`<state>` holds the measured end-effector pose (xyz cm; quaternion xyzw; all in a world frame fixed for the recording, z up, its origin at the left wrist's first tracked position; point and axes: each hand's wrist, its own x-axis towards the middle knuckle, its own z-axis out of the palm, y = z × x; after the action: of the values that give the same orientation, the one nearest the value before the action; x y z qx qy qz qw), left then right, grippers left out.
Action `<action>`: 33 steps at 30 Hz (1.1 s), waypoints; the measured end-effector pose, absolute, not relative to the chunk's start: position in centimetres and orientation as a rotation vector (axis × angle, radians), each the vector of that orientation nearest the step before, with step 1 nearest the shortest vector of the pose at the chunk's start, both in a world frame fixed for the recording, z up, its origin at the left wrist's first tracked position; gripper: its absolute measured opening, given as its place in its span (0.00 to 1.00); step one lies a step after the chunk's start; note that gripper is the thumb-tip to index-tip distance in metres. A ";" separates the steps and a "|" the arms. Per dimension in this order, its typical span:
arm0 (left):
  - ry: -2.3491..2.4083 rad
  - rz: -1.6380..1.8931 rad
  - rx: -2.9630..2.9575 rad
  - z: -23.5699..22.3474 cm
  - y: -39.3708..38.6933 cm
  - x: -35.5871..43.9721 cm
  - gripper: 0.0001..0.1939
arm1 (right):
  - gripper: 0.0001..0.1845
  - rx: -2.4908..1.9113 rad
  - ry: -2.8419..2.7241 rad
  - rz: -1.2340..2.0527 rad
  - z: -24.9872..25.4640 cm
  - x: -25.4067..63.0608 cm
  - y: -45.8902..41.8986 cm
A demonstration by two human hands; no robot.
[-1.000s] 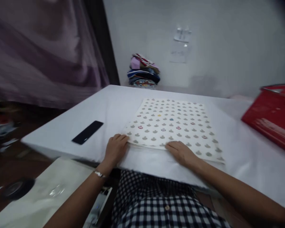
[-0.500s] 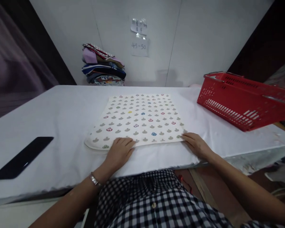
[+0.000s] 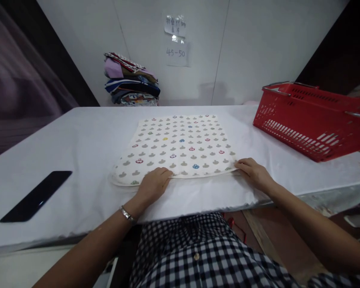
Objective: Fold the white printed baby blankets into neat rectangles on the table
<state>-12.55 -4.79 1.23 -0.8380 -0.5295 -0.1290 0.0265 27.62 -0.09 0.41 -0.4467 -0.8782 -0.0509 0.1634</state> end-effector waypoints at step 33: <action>-1.586 -0.243 -2.620 2.2 -5.2 -12.4 0.12 | 0.30 -1.057 -2.783 0.430 1.4 15.0 7.1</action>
<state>-12.43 -5.17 2.24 -0.8522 -0.5160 -0.0790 0.0348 14.95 7.14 1.42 -0.3508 -0.9231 0.1426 0.0669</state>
